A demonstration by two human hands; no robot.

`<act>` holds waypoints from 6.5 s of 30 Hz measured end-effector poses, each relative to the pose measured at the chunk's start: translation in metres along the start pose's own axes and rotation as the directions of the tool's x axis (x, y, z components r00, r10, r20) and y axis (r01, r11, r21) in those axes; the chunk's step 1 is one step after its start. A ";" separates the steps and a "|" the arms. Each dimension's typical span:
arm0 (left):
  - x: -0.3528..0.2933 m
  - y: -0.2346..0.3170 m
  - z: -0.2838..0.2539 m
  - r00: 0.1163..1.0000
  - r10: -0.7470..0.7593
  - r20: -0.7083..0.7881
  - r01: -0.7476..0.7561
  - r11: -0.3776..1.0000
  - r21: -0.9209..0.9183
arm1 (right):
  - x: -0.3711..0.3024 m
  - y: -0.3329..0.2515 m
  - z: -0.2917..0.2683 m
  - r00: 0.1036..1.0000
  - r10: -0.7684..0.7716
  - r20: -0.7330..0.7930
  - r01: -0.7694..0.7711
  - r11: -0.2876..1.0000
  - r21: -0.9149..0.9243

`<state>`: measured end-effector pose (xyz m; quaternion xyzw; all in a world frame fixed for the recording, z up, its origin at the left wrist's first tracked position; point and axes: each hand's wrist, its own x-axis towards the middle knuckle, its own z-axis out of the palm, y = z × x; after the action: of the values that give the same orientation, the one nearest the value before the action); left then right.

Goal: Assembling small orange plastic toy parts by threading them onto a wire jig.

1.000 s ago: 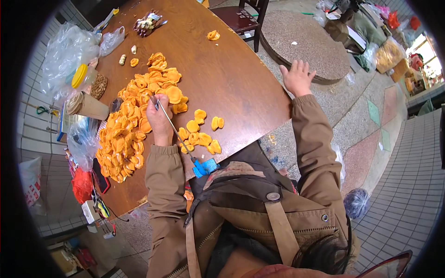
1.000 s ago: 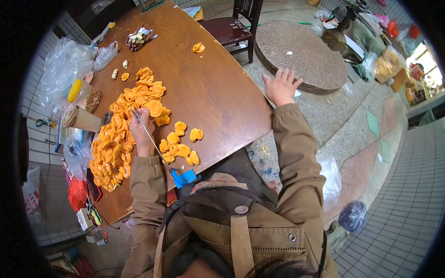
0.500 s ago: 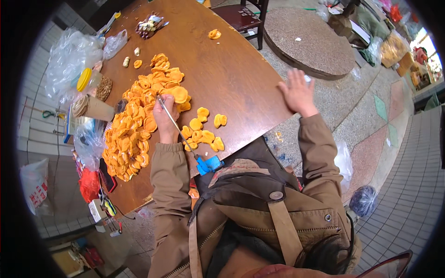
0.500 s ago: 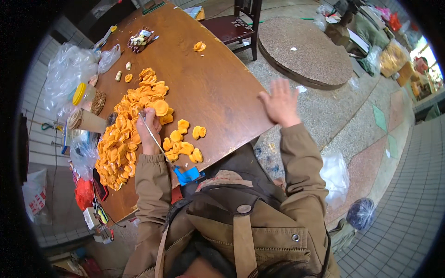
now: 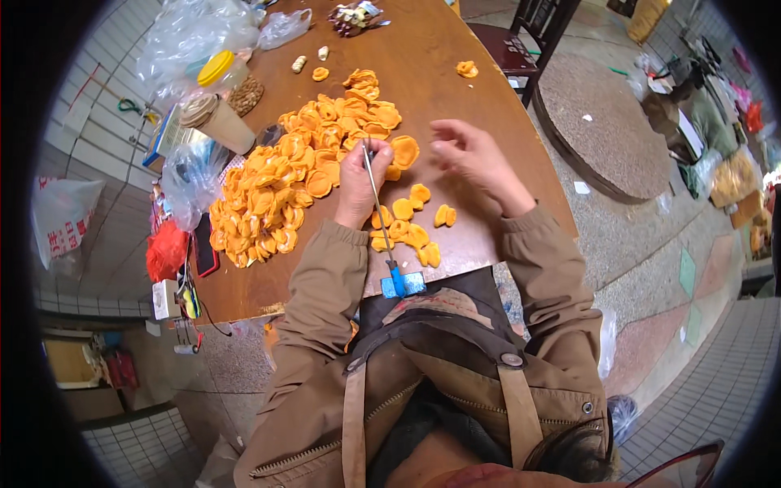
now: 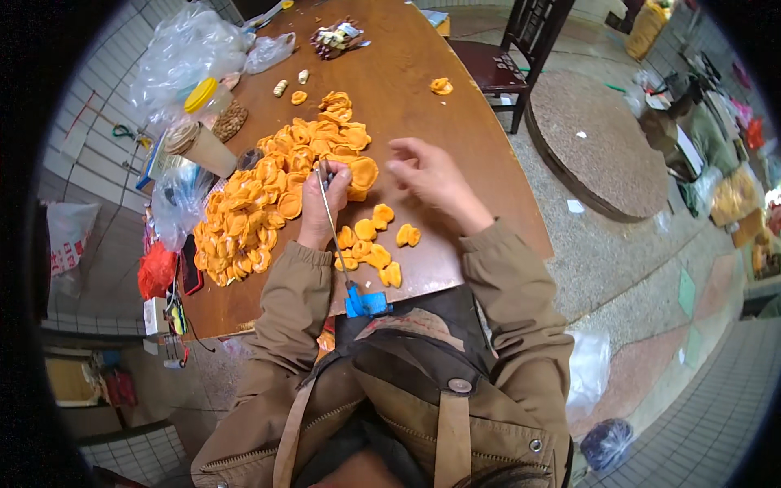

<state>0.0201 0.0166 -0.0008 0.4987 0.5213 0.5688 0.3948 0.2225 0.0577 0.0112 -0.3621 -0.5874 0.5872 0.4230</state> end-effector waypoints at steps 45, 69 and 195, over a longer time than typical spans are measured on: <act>-0.008 -0.003 0.003 0.979 -0.004 0.205 -0.034 0.983 0.181 | 0.009 0.036 0.030 0.985 -0.111 0.133 0.123 0.989 -0.086; 0.011 -0.002 -0.015 0.978 -0.116 0.172 0.154 0.960 -0.232 | 0.028 0.018 0.046 0.974 0.132 0.186 -0.206 0.861 0.465; -0.039 0.035 -0.020 0.999 -0.014 -0.048 -0.005 0.921 -0.390 | -0.012 -0.013 0.094 0.995 0.053 0.090 -0.092 0.854 0.512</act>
<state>0.0101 -0.0301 0.0287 0.3948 0.4084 0.6725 0.4744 0.1411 0.0100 0.0273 -0.2361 -0.4096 0.7512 0.4605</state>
